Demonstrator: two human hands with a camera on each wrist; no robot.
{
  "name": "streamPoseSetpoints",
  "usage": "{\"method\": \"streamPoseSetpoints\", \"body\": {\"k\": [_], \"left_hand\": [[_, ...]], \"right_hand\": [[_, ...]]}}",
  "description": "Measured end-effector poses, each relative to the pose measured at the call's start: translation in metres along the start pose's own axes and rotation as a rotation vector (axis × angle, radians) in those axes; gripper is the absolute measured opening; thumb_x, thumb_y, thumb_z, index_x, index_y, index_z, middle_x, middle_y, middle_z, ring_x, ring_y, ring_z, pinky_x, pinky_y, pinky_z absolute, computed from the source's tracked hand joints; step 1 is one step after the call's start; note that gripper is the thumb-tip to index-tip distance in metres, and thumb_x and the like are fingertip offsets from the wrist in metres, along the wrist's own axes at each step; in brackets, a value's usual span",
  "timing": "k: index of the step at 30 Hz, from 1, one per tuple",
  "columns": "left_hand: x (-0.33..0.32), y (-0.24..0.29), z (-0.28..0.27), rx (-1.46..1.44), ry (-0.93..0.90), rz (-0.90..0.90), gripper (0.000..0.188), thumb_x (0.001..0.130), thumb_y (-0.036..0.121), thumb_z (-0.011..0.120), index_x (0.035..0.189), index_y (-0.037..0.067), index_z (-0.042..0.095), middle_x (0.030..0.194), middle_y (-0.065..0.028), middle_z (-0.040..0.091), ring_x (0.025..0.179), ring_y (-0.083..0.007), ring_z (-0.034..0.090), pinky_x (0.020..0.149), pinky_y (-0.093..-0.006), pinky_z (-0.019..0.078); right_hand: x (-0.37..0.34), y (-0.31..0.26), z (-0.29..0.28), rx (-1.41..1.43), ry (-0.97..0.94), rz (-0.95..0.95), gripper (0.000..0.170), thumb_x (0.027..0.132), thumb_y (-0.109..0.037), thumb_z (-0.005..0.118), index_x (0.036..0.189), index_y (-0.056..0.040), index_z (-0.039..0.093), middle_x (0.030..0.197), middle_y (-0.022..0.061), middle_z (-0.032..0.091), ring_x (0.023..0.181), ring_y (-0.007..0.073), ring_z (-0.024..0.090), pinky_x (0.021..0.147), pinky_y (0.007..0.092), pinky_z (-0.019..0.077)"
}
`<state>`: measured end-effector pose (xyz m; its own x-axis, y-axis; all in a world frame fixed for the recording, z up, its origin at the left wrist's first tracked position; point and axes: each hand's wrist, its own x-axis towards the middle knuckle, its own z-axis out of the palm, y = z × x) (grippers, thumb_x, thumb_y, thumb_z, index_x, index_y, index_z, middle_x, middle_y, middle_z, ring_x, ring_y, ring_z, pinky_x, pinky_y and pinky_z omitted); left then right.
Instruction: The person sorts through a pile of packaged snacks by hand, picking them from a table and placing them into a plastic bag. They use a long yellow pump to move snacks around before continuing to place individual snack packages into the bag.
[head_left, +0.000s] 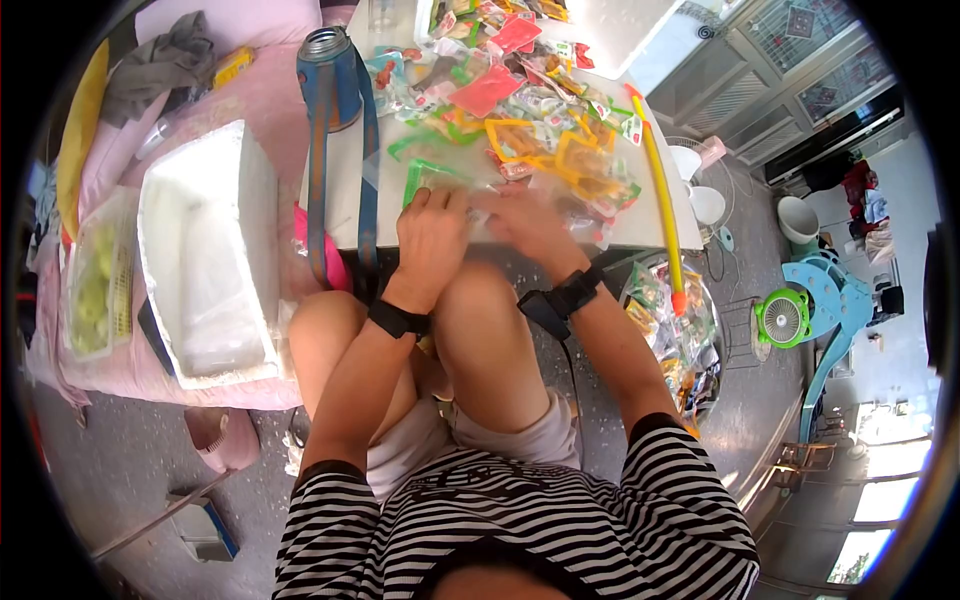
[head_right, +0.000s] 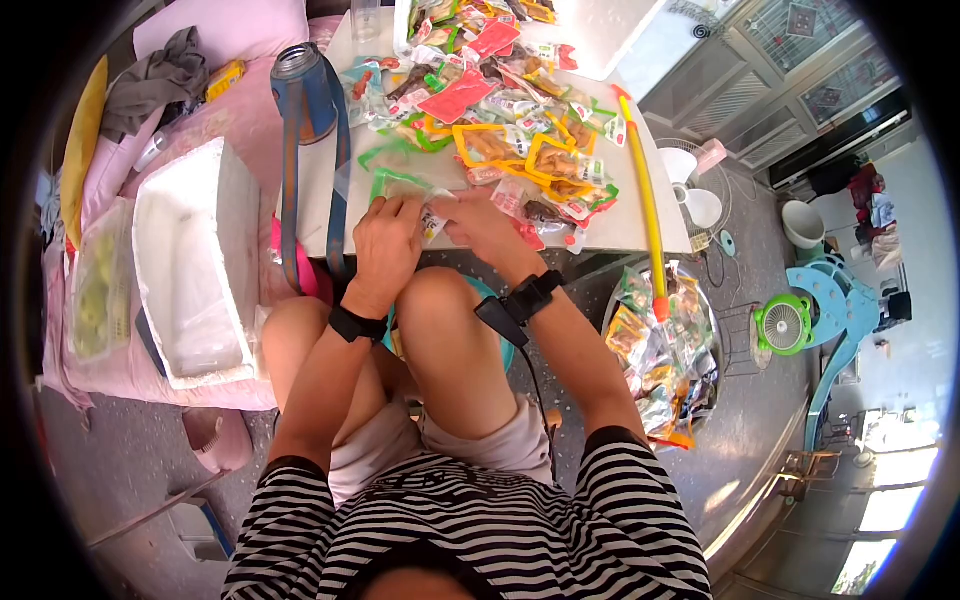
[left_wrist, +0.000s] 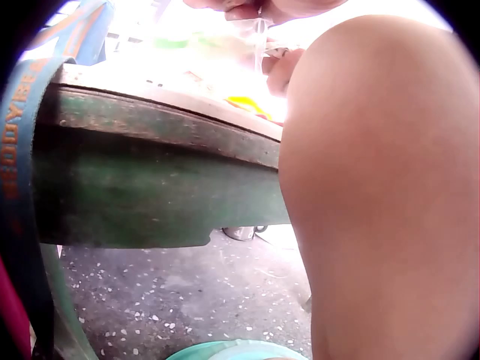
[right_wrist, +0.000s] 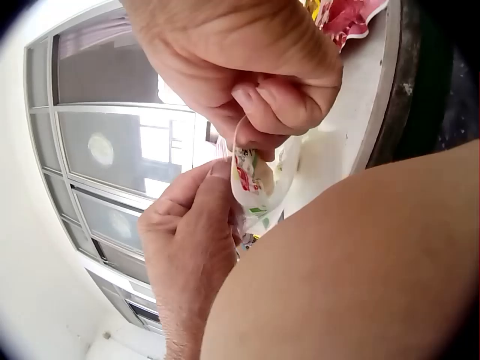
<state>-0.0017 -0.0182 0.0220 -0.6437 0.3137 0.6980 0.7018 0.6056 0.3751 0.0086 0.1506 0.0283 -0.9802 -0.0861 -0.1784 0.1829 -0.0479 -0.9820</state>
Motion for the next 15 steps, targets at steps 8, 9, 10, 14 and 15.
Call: {"method": "streamPoseSetpoints", "body": {"k": [8,9,10,14,15], "left_hand": [[-0.003,-0.005,0.002,0.046,-0.026,-0.036,0.008,0.066,0.001,0.059,0.074,0.003,0.055,0.075,-0.0133,0.058,0.073,-0.0318,0.057,0.061,-0.0399,0.0492],[-0.003,-0.004,0.002,0.043,-0.027,-0.032,0.008,0.066,0.001,0.059,0.073,0.002,0.055,0.075,-0.0135,0.058,0.073,-0.0319,0.057,0.060,-0.0401,0.0490],[-0.003,-0.003,0.002,0.041,-0.028,-0.028,0.008,0.066,0.000,0.058,0.073,0.002,0.054,0.074,-0.0138,0.058,0.073,-0.0320,0.057,0.060,-0.0402,0.0489],[-0.003,-0.003,0.002,0.042,-0.033,-0.015,0.009,0.066,0.000,0.058,0.073,0.002,0.054,0.074,-0.0141,0.057,0.072,-0.0323,0.057,0.060,-0.0409,0.0485],[-0.003,-0.003,0.003,0.041,-0.033,-0.006,0.009,0.066,0.000,0.058,0.073,0.002,0.054,0.074,-0.0141,0.057,0.072,-0.0323,0.057,0.061,-0.0411,0.0485]], "right_hand": [[0.007,0.026,-0.003,-0.480,-0.073,-0.476,0.016,0.079,-0.016,0.064,0.090,-0.0054,0.060,0.076,0.0095,0.057,0.060,0.0213,0.053,0.055,0.0311,0.0431],[0.004,0.022,0.000,-0.370,-0.013,-0.324,0.018,0.078,-0.018,0.064,0.090,-0.0059,0.060,0.075,0.0113,0.056,0.060,0.0248,0.054,0.057,0.0338,0.0443],[0.003,0.018,0.005,-0.182,0.064,-0.093,0.018,0.077,-0.018,0.065,0.089,-0.0056,0.060,0.072,0.0115,0.056,0.060,0.0252,0.055,0.057,0.0340,0.0441],[0.008,0.002,0.015,0.112,0.076,0.163,0.015,0.083,0.000,0.058,0.098,0.0011,0.061,0.087,0.0074,0.063,0.077,0.0153,0.064,0.068,0.0279,0.0543],[0.014,0.006,0.014,-0.192,0.019,-0.036,0.015,0.084,0.000,0.058,0.098,0.0015,0.060,0.089,0.0080,0.063,0.079,0.0163,0.064,0.069,0.0289,0.0544]]}}
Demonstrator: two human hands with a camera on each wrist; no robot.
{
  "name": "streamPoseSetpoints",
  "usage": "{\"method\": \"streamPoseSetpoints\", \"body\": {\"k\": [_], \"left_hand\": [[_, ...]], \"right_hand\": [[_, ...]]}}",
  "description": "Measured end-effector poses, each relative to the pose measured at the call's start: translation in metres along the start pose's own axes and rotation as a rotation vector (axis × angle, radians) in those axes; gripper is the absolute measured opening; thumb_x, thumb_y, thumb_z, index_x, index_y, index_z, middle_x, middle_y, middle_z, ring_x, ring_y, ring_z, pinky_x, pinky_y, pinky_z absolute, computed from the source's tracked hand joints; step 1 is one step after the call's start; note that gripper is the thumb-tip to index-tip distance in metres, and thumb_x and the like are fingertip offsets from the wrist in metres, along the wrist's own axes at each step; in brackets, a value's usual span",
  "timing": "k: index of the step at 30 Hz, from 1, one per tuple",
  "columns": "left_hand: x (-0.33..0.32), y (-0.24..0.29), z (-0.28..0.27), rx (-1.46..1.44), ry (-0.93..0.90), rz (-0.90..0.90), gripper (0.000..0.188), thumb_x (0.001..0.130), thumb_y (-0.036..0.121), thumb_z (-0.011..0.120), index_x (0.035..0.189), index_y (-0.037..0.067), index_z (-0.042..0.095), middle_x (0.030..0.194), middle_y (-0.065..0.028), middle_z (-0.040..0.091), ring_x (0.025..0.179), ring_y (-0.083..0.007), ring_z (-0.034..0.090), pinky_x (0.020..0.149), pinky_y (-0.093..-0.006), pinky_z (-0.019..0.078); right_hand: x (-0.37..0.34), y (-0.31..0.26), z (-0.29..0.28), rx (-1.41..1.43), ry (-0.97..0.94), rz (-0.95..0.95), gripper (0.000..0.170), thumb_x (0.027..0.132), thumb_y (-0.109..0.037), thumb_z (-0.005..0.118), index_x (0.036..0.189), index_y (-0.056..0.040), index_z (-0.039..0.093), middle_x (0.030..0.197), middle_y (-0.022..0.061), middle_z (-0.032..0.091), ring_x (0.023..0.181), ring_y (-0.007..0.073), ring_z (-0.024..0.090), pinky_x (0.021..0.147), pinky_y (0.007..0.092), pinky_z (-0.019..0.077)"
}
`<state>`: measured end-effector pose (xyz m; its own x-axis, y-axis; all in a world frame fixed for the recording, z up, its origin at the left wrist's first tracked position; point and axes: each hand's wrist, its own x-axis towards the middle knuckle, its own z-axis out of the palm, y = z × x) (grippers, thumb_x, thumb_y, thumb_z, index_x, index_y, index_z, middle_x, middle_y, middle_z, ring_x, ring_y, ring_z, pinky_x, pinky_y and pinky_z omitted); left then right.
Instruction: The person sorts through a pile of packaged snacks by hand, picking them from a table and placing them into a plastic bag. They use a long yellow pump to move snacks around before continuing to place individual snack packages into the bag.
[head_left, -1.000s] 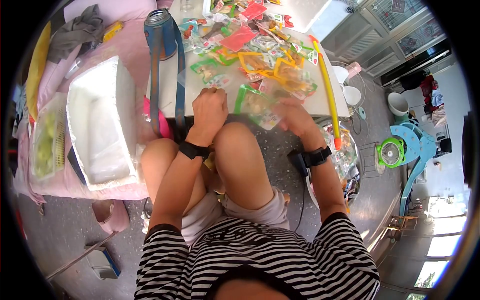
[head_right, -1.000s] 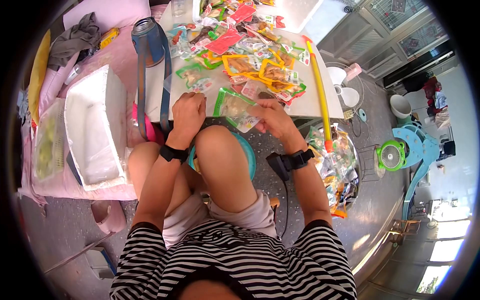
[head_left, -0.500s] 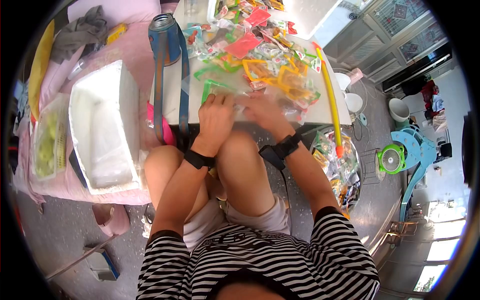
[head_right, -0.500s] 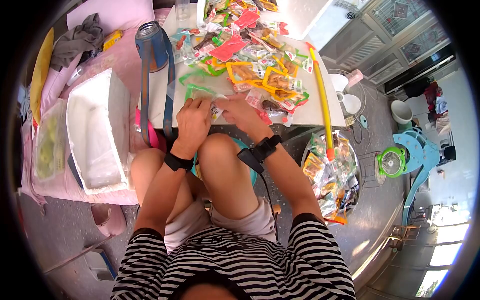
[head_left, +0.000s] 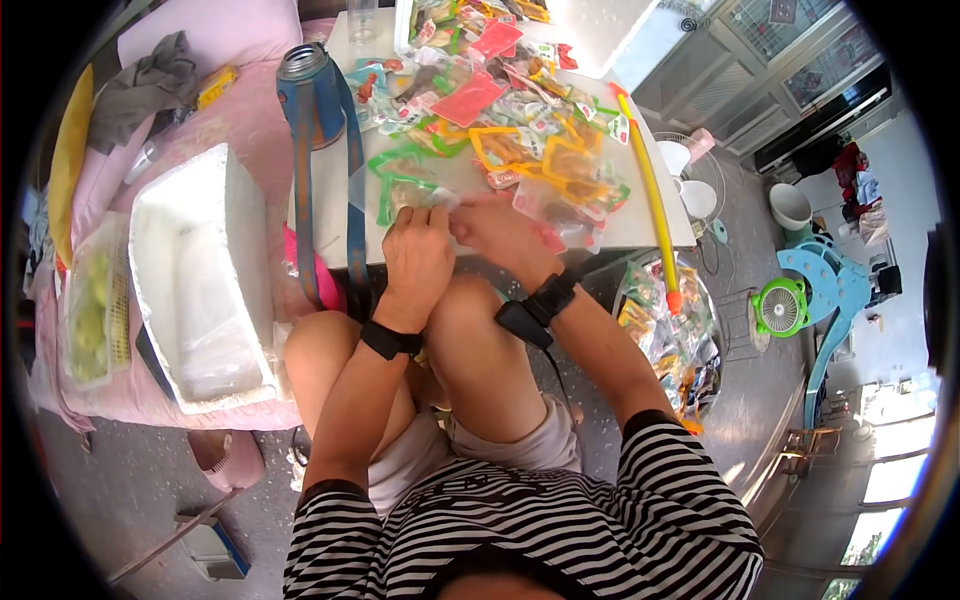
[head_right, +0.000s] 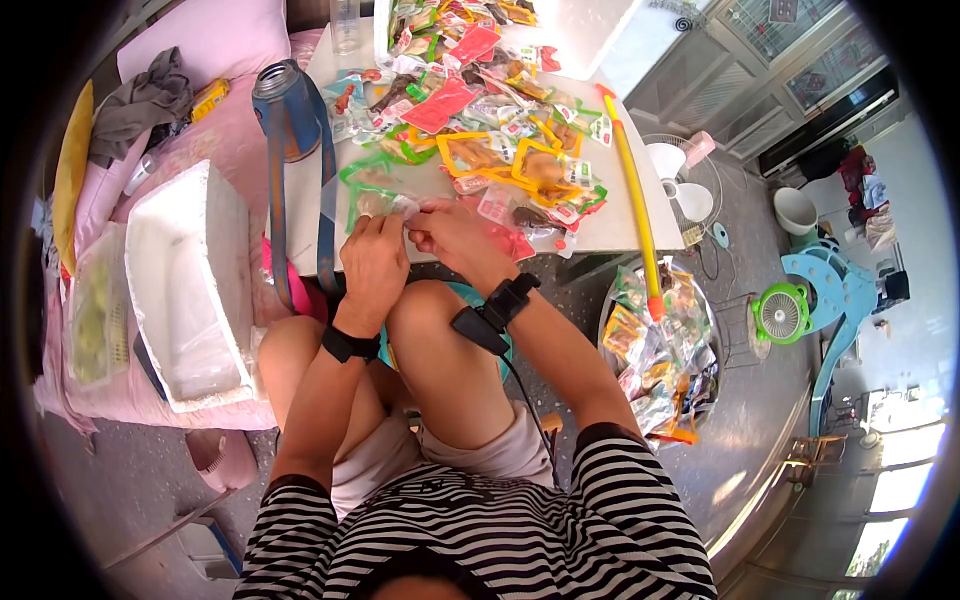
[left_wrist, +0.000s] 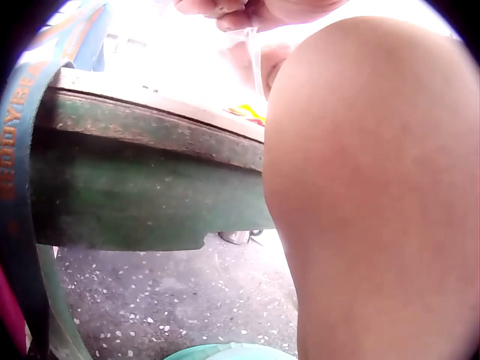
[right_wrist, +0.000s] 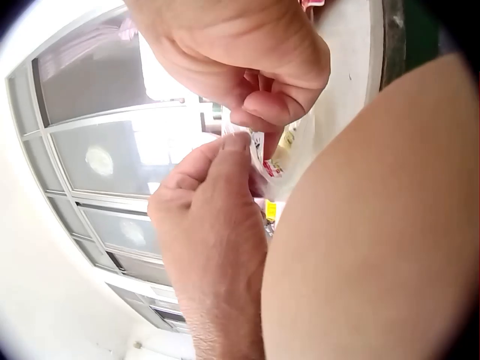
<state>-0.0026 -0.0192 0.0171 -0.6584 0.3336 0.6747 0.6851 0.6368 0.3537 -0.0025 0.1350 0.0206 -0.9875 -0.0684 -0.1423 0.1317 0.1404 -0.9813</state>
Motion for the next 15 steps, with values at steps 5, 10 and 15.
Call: {"method": "streamPoseSetpoints", "body": {"k": [5,10,15], "left_hand": [[0.000,0.001,-0.002,0.015,-0.024,-0.004,0.011,0.066,-0.001,0.059,0.076,0.003,0.055,0.074,-0.0144,0.058,0.072,-0.0329,0.057,0.062,-0.0419,0.0487],[0.002,0.000,-0.004,0.011,-0.032,-0.048,0.014,0.071,0.000,0.058,0.085,0.001,0.059,0.076,-0.0152,0.061,0.074,-0.0343,0.059,0.063,-0.0440,0.0485],[0.000,0.001,0.000,0.031,-0.061,-0.025,0.017,0.065,-0.002,0.060,0.081,0.001,0.056,0.077,-0.0154,0.060,0.075,-0.0348,0.058,0.064,-0.0436,0.0484]], "right_hand": [[0.012,0.006,0.007,-0.419,-0.102,-0.327,0.018,0.084,0.002,0.055,0.101,0.0052,0.059,0.097,0.0125,0.063,0.087,0.0211,0.064,0.076,0.0347,0.0551],[-0.005,-0.004,0.018,0.500,-0.012,0.091,0.018,0.084,0.003,0.054,0.101,0.0075,0.059,0.096,0.0151,0.063,0.082,0.0218,0.066,0.073,0.0335,0.0565],[0.010,0.005,0.022,0.479,0.051,0.045,0.011,0.082,0.002,0.056,0.090,0.0059,0.063,0.082,0.0135,0.064,0.067,0.0216,0.065,0.057,0.0315,0.0563]]}}
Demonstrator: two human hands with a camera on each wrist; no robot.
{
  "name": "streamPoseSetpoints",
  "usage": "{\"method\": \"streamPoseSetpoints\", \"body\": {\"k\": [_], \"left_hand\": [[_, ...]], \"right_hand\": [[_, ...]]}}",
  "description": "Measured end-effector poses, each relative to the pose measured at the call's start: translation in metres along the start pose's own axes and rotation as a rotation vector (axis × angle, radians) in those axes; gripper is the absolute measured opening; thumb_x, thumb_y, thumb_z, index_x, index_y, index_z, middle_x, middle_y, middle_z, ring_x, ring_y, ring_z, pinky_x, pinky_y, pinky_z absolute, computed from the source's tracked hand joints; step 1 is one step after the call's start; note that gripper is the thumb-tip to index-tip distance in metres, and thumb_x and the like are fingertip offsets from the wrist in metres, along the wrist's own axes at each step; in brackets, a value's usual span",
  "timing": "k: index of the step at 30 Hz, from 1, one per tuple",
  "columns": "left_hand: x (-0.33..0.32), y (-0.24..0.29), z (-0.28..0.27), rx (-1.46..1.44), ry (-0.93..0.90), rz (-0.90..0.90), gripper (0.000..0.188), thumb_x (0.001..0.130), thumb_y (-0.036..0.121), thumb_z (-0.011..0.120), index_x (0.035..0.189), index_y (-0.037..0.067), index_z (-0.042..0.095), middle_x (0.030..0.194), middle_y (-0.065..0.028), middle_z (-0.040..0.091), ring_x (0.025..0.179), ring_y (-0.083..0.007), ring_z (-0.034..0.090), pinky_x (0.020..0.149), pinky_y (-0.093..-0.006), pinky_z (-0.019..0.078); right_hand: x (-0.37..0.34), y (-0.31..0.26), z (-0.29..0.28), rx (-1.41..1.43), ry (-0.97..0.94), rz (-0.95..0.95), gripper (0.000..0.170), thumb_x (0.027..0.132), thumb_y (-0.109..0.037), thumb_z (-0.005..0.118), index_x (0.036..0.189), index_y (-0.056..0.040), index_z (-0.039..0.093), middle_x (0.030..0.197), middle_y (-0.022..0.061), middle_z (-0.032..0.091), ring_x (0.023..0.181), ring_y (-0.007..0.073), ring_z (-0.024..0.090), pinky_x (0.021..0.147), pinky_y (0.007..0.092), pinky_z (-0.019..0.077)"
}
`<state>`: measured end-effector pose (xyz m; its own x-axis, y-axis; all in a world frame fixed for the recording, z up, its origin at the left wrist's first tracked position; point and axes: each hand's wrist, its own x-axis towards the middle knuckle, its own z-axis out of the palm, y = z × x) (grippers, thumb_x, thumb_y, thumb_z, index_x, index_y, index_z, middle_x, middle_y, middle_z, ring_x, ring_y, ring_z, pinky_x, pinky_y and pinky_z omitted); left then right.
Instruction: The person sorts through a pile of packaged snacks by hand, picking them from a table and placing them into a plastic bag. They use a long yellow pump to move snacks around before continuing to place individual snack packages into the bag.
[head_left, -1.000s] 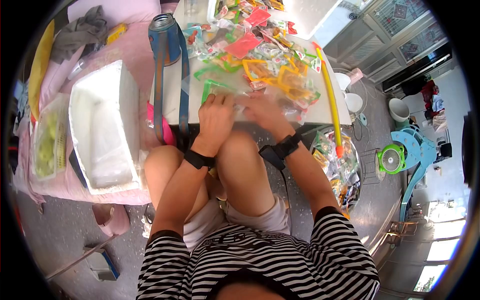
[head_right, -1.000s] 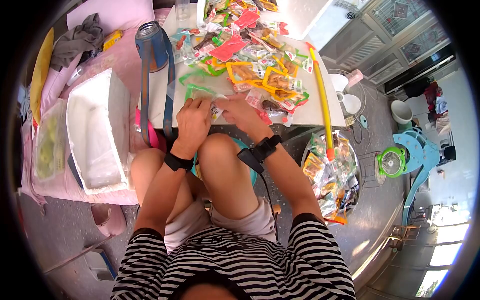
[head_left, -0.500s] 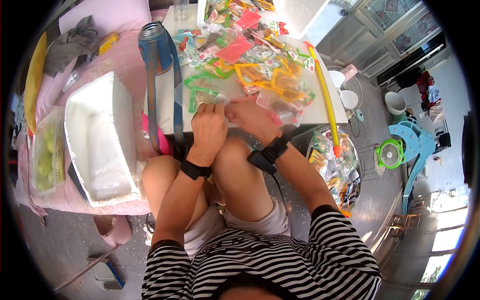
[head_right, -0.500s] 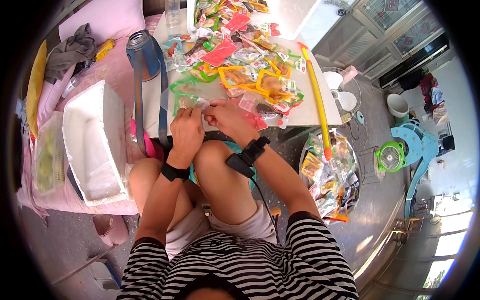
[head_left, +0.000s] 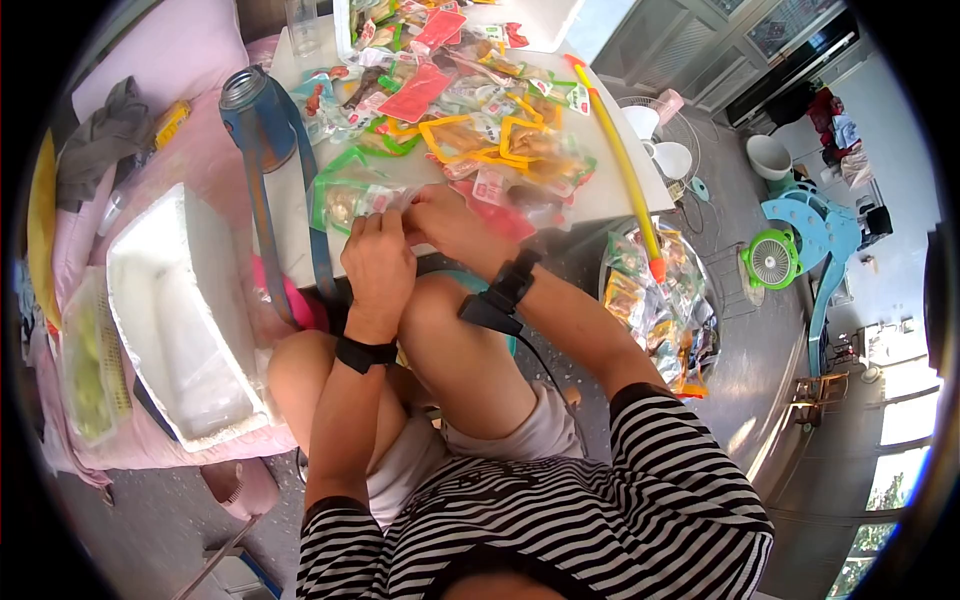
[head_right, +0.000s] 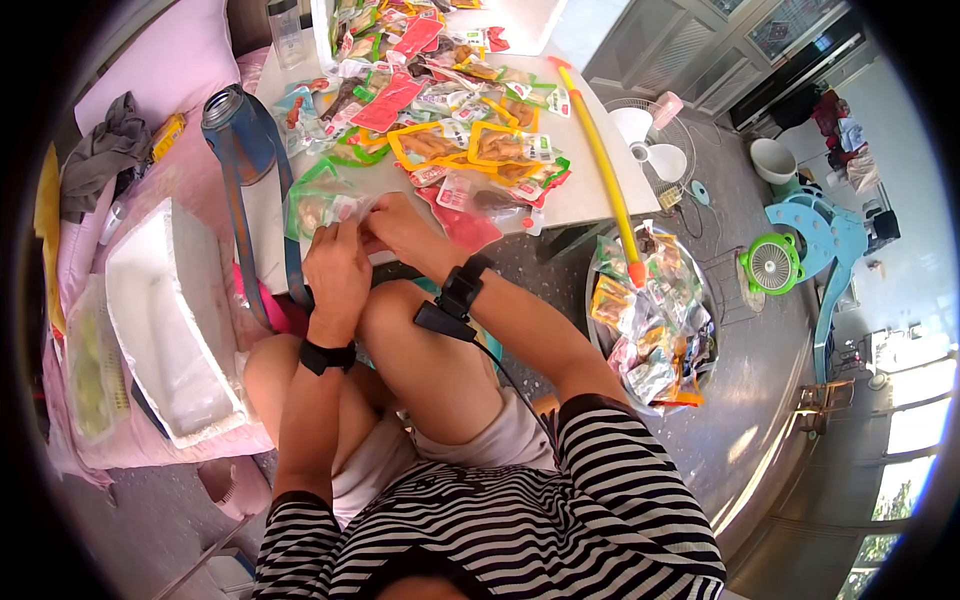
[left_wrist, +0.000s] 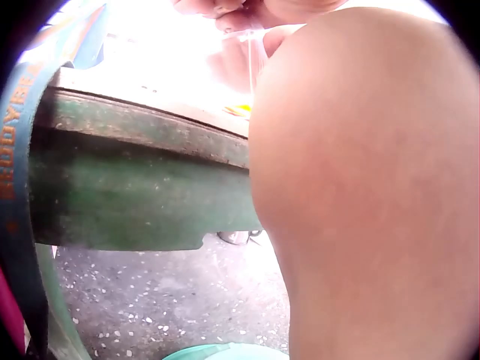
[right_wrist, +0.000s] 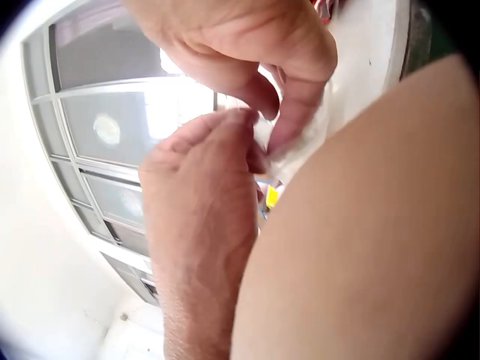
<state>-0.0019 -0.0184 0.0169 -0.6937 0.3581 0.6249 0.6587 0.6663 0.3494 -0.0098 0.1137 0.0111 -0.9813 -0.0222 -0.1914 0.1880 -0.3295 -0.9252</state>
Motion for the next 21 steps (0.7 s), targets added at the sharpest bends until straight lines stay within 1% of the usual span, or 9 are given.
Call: {"method": "streamPoseSetpoints", "body": {"k": [2,5,9,11,12,15,17,20,21], "left_hand": [[0.001,-0.002,-0.002,0.001,0.009,-0.006,0.011,0.073,-0.001,0.058,0.083,0.002,0.057,0.076,-0.0156,0.060,0.075,-0.0349,0.058,0.064,-0.0443,0.0475],[0.002,-0.002,-0.003,0.001,0.014,-0.021,0.008,0.076,0.000,0.056,0.084,0.001,0.057,0.077,-0.0161,0.060,0.076,-0.0353,0.058,0.064,-0.0447,0.0469],[0.004,0.001,-0.003,-0.007,0.028,-0.012,0.008,0.077,0.000,0.056,0.084,0.001,0.057,0.077,-0.0171,0.060,0.077,-0.0358,0.058,0.065,-0.0449,0.0467],[0.002,0.000,-0.001,0.006,0.025,-0.011,0.012,0.070,-0.002,0.058,0.082,0.001,0.055,0.077,-0.0163,0.060,0.076,-0.0353,0.058,0.064,-0.0447,0.0480],[0.001,-0.001,0.000,0.014,0.025,-0.013,0.015,0.067,-0.003,0.059,0.081,0.001,0.055,0.076,-0.0159,0.059,0.075,-0.0351,0.058,0.063,-0.0445,0.0486],[0.001,-0.006,0.001,0.006,0.006,-0.050,0.007,0.077,0.001,0.056,0.084,0.001,0.057,0.076,-0.0173,0.061,0.076,-0.0364,0.059,0.062,-0.0459,0.0469],[0.001,-0.007,0.002,0.014,-0.001,-0.062,0.005,0.077,0.002,0.057,0.082,0.002,0.056,0.074,-0.0165,0.061,0.074,-0.0356,0.059,0.061,-0.0460,0.0469],[0.000,-0.006,0.003,0.002,-0.022,-0.082,0.003,0.077,0.003,0.059,0.078,0.003,0.057,0.072,-0.0155,0.061,0.072,-0.0344,0.059,0.059,-0.0453,0.0467],[0.000,-0.005,0.003,0.001,-0.022,-0.081,0.003,0.077,0.003,0.059,0.078,0.003,0.057,0.072,-0.0156,0.060,0.071,-0.0343,0.059,0.059,-0.0453,0.0467]], "right_hand": [[0.017,0.008,0.003,0.066,-0.006,0.034,0.009,0.081,0.003,0.056,0.086,0.0054,0.063,0.076,0.0127,0.063,0.062,0.0220,0.064,0.051,0.0323,0.0545],[0.035,0.020,0.010,0.016,0.158,0.003,0.007,0.080,0.004,0.055,0.082,0.0052,0.062,0.070,0.0109,0.061,0.055,0.0226,0.061,0.044,0.0339,0.0502],[0.040,0.028,0.007,0.048,0.249,0.041,0.007,0.082,0.002,0.055,0.084,0.0061,0.060,0.074,0.0101,0.059,0.064,0.0231,0.062,0.053,0.0327,0.0516],[0.021,0.015,0.020,0.153,0.342,0.080,0.008,0.083,0.001,0.055,0.088,0.0069,0.059,0.078,0.0098,0.060,0.070,0.0232,0.063,0.061,0.0315,0.0537],[0.010,0.005,0.022,0.081,0.238,0.057,0.011,0.085,-0.001,0.055,0.092,0.0070,0.058,0.081,0.0104,0.060,0.073,0.0226,0.063,0.064,0.0309,0.0540],[-0.012,-0.016,0.007,-0.118,-0.048,0.015,0.019,0.088,-0.008,0.056,0.101,0.0065,0.057,0.089,0.0108,0.062,0.081,0.0198,0.064,0.073,0.0292,0.0540],[-0.007,-0.011,-0.012,-0.222,-0.190,0.018,0.024,0.092,-0.016,0.056,0.104,0.0048,0.058,0.093,0.0087,0.062,0.086,0.0170,0.064,0.079,0.0282,0.0531],[-0.037,-0.052,-0.024,-0.345,-0.170,0.065,0.022,0.093,-0.018,0.055,0.103,0.0014,0.060,0.090,0.0059,0.064,0.086,0.0136,0.063,0.076,0.0271,0.0523],[-0.040,-0.057,-0.029,-0.405,-0.082,0.057,0.022,0.092,-0.018,0.056,0.102,0.0012,0.061,0.087,0.0066,0.065,0.081,0.0137,0.064,0.071,0.0265,0.0526]]}}
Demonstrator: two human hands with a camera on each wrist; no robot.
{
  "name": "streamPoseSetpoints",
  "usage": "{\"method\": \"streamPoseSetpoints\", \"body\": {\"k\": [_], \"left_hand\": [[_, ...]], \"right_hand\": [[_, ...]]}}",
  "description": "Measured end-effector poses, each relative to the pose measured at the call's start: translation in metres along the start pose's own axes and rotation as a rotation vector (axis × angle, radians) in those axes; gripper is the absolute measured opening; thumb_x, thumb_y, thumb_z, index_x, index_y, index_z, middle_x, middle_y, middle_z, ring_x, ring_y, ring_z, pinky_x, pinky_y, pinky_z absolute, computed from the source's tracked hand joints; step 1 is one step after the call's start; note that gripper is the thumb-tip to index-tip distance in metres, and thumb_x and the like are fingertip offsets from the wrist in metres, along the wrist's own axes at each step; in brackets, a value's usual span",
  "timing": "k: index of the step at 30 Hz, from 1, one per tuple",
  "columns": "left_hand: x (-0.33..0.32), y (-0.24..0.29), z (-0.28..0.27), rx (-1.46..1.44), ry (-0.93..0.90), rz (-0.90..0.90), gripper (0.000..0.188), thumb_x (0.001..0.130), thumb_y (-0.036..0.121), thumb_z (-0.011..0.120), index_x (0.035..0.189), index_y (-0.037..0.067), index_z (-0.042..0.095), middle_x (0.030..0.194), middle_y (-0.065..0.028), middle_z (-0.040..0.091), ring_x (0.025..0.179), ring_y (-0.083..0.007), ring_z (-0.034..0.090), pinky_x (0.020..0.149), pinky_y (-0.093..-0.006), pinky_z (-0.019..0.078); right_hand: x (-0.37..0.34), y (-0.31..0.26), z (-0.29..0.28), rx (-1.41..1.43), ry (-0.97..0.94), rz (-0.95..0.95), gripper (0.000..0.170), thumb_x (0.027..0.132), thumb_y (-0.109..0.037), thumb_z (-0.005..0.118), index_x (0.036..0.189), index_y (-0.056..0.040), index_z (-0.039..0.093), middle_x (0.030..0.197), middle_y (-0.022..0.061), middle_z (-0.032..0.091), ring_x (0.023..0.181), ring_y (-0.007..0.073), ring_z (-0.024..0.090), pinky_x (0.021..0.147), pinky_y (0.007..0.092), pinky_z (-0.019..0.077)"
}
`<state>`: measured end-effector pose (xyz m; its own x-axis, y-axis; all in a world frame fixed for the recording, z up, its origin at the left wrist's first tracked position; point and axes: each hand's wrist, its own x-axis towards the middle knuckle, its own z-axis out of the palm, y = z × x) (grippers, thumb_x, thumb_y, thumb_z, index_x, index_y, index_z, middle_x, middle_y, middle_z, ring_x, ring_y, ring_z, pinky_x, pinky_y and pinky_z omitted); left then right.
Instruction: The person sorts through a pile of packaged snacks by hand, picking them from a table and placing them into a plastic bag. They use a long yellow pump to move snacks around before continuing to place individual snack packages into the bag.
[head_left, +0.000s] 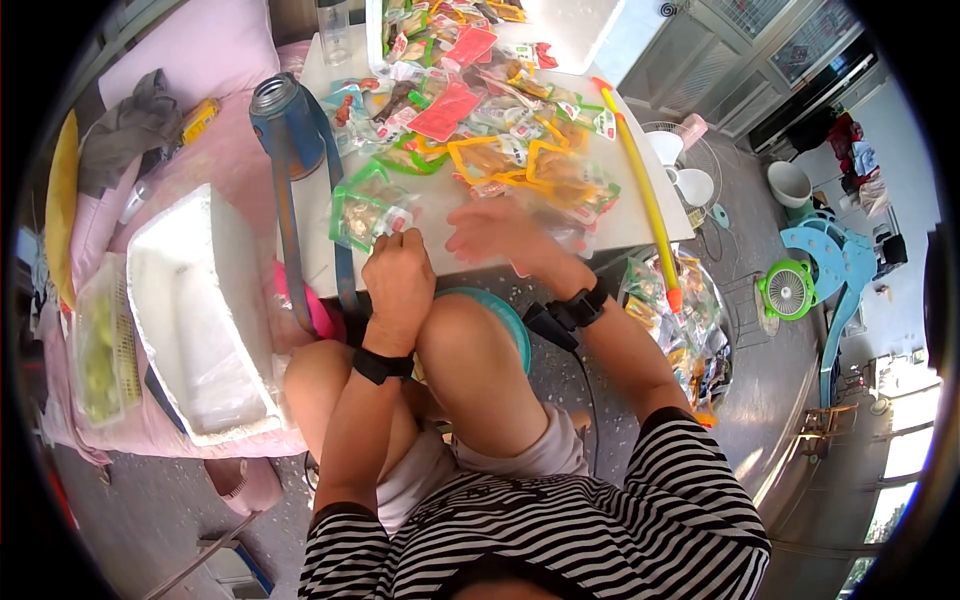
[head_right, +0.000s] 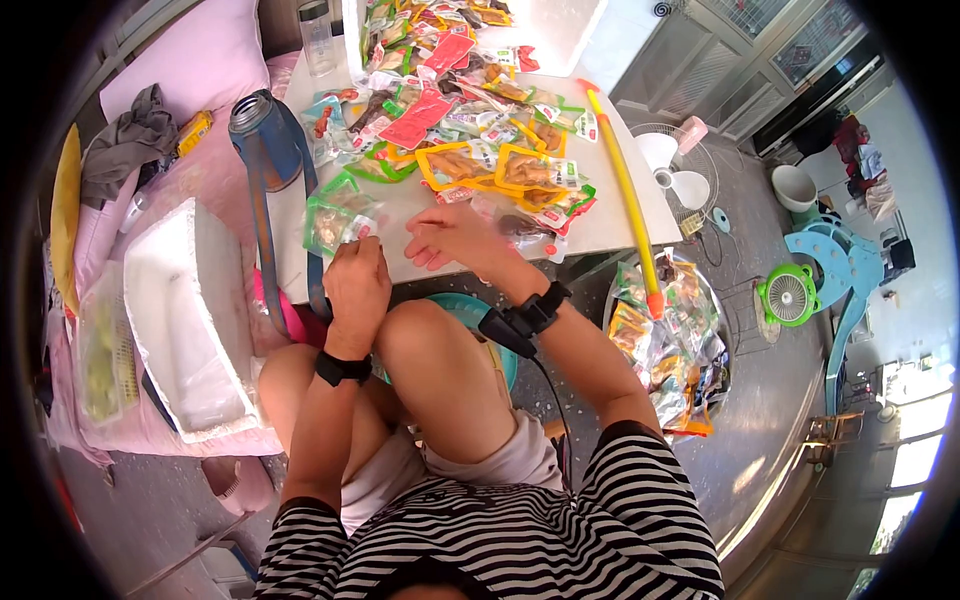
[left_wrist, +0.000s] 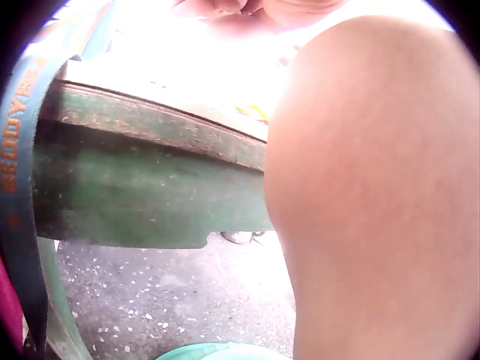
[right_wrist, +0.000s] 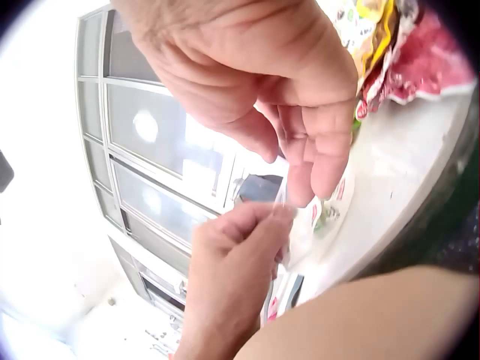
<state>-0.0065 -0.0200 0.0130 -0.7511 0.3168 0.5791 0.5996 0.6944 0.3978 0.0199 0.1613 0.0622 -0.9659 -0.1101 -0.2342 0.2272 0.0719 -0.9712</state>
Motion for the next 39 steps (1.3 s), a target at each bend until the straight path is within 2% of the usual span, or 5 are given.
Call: {"method": "streamPoseSetpoints", "body": {"k": [11,17,22,33,39], "left_hand": [[0.000,0.002,0.000,0.006,0.037,0.042,0.006,0.071,0.001,0.059,0.069,0.003,0.053,0.067,-0.0140,0.058,0.068,-0.0325,0.057,0.055,-0.0423,0.0468],[0.000,0.002,0.000,-0.002,0.029,0.040,0.006,0.073,0.002,0.059,0.069,0.004,0.054,0.067,-0.0139,0.058,0.068,-0.0321,0.058,0.056,-0.0422,0.0470],[-0.001,0.003,0.001,0.011,0.008,0.045,0.006,0.074,0.002,0.059,0.070,0.003,0.055,0.068,-0.0143,0.059,0.067,-0.0323,0.058,0.056,-0.0425,0.0471],[-0.001,0.001,0.003,0.002,0.001,0.029,0.006,0.075,0.003,0.059,0.070,0.003,0.055,0.069,-0.0151,0.060,0.068,-0.0333,0.058,0.057,-0.0439,0.0468],[0.000,0.001,0.005,0.007,-0.006,0.027,0.008,0.076,0.004,0.059,0.069,0.003,0.055,0.067,-0.0150,0.059,0.068,-0.0329,0.058,0.056,-0.0438,0.0466]], "right_hand": [[0.011,0.006,-0.141,-0.251,0.588,-0.116,0.020,0.084,-0.021,0.062,0.094,-0.0054,0.068,0.070,0.0045,0.068,0.060,0.0158,0.065,0.057,0.0290,0.0529],[-0.014,0.043,-0.141,-1.268,0.817,-0.432,0.048,0.082,-0.037,0.065,0.123,-0.0126,0.059,0.129,0.0176,0.053,0.117,0.0428,0.049,0.088,0.0517,0.0461],[-0.013,0.111,-0.149,-1.440,0.763,-0.304,0.053,0.089,-0.044,0.053,0.137,-0.0229,0.043,0.148,0.0150,0.028,0.133,0.0492,0.024,0.092,0.0706,0.0306],[0.017,0.124,-0.217,-1.397,0.830,-0.306,0.054,0.091,-0.043,0.050,0.140,-0.0209,0.039,0.148,0.0155,0.029,0.135,0.0489,0.020,0.095,0.0690,0.0293],[0.025,0.052,-0.177,-1.290,0.910,-0.273,0.044,0.080,-0.031,0.063,0.120,-0.0124,0.058,0.125,0.0145,0.052,0.120,0.0385,0.043,0.092,0.0545,0.0405]]}}
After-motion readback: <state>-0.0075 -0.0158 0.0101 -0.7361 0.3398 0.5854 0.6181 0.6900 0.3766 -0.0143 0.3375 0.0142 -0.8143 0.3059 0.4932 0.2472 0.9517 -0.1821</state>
